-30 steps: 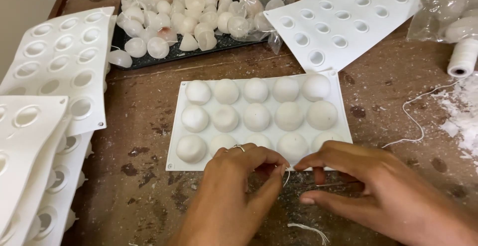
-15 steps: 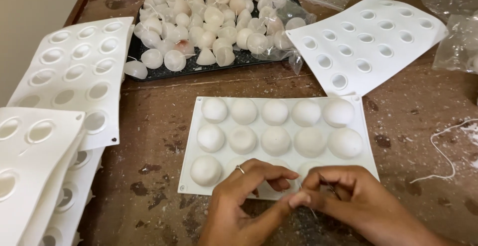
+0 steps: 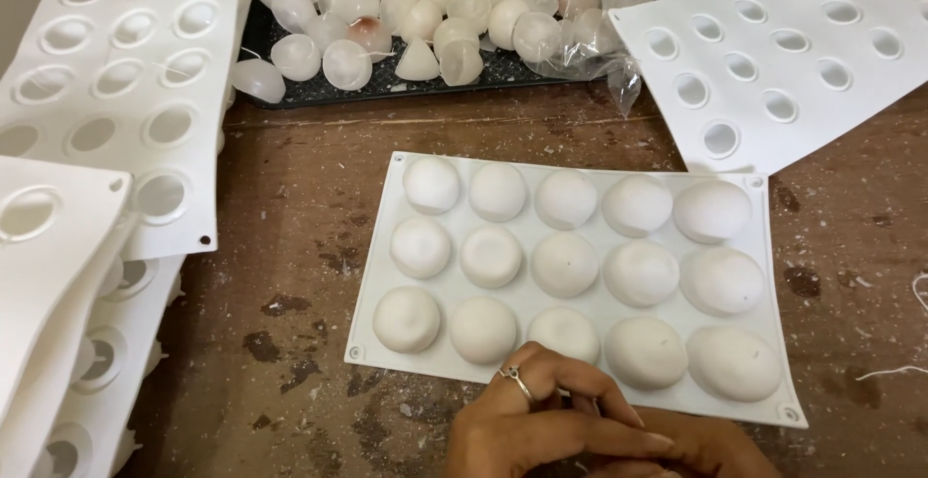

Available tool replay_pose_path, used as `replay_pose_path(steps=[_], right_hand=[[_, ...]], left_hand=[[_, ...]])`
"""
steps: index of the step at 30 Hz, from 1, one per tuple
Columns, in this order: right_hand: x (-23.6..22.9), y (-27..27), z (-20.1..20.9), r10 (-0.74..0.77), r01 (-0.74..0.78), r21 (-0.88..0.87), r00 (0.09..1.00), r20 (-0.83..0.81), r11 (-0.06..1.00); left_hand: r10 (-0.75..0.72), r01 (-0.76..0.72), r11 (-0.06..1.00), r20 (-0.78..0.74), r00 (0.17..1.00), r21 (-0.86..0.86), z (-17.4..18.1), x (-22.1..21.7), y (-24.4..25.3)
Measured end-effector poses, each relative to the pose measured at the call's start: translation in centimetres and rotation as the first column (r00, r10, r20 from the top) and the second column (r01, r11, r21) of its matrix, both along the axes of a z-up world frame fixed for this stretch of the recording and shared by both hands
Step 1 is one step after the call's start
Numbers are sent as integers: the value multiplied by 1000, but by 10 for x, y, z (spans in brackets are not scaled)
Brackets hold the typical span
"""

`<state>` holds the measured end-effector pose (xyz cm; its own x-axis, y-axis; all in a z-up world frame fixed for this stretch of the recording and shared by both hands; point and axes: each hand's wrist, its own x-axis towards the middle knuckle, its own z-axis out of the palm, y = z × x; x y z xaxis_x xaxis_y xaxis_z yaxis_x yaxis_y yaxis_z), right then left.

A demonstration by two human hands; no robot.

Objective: Inserting wicks and preparing silicone molds for candle making.

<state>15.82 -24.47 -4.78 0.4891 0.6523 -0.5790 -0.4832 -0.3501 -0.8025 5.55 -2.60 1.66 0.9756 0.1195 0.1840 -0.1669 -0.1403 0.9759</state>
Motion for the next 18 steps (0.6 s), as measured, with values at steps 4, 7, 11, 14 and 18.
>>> replay_pose_path(steps=[4, 7, 11, 14, 18], right_hand=[[2, -1, 4, 3, 1, -74, 998, 62, 997], [2, 1, 9, 25, -8, -143, 993, 117, 990], [4, 11, 37, 20, 13, -155, 978, 209, 988], [10, 10, 46, -27, 35, -29, 965, 260, 999], [7, -1, 32, -71, 66, 25, 961, 269, 997]], left_hand=[[-69, 72, 997, 74, 995, -29, 15, 3, 7], [18, -89, 895, -164, 986, -436, 15, 7, 15], [264, -256, 857, -47, 963, -447, 32, 20, 49], [360, -340, 832, -39, 932, -439, 29, 22, 57], [204, -215, 883, -70, 976, -417, 13, 14, 34]])
